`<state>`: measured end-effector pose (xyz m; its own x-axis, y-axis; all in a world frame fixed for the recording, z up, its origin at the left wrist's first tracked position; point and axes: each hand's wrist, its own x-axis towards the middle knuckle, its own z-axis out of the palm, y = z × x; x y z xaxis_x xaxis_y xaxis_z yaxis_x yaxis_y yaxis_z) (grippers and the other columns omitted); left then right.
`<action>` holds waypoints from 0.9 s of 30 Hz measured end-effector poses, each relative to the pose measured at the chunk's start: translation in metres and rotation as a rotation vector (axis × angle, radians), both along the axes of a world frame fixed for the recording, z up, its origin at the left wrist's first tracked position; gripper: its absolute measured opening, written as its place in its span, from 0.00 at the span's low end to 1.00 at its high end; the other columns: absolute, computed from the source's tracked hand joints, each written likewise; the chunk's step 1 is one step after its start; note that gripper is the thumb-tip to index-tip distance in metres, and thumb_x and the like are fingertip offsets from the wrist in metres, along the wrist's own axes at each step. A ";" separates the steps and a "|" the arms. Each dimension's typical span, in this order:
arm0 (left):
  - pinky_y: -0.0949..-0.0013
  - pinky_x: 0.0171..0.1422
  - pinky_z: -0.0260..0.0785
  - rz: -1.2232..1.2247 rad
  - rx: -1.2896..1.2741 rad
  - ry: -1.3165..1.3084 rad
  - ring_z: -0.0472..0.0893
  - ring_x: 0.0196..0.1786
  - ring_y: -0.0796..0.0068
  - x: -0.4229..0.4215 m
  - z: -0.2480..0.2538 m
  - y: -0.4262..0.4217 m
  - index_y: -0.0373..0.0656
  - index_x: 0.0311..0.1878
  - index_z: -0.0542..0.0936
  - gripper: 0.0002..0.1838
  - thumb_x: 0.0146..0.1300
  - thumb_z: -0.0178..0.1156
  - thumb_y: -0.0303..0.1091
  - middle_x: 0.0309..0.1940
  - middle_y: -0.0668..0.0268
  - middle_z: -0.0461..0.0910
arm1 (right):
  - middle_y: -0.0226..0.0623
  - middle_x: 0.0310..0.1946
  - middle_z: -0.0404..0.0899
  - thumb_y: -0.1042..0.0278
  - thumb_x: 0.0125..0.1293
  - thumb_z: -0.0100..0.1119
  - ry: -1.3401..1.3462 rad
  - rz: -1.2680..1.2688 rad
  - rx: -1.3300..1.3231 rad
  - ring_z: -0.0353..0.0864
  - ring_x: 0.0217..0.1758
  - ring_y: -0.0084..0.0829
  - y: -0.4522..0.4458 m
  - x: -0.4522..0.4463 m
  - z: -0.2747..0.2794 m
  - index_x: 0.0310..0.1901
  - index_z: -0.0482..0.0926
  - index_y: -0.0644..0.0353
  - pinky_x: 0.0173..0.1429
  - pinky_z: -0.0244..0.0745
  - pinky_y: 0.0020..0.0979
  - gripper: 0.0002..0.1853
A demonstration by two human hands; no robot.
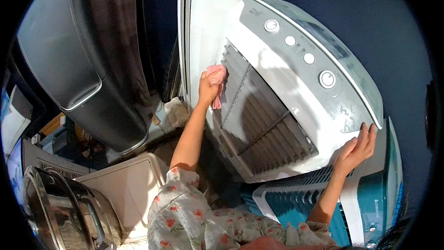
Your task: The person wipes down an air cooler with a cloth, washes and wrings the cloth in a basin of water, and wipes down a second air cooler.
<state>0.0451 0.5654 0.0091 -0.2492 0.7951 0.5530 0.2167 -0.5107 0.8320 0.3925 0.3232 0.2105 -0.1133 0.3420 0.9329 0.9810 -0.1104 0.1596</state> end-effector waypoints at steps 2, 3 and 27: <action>0.62 0.56 0.65 0.202 -0.025 0.139 0.70 0.46 0.55 0.005 0.002 -0.003 0.52 0.50 0.81 0.23 0.49 0.52 0.25 0.42 0.57 0.70 | 0.45 0.64 0.61 0.66 0.67 0.38 0.006 0.005 0.002 0.54 0.68 0.45 0.001 0.000 0.001 0.59 0.69 0.59 0.68 0.46 0.42 0.20; 0.61 0.55 0.65 0.237 -0.017 0.214 0.69 0.46 0.55 0.007 0.003 0.002 0.54 0.51 0.80 0.24 0.49 0.53 0.25 0.43 0.58 0.70 | 0.45 0.64 0.61 0.66 0.67 0.38 0.010 0.005 0.002 0.53 0.68 0.45 0.001 -0.001 0.001 0.59 0.69 0.59 0.68 0.45 0.42 0.21; 0.63 0.56 0.65 0.222 -0.002 0.168 0.69 0.46 0.54 0.030 0.003 -0.026 0.53 0.49 0.81 0.24 0.48 0.51 0.23 0.38 0.56 0.69 | 0.45 0.64 0.61 0.68 0.64 0.40 -0.043 0.022 0.007 0.54 0.67 0.46 0.000 0.003 0.000 0.59 0.69 0.59 0.68 0.46 0.43 0.21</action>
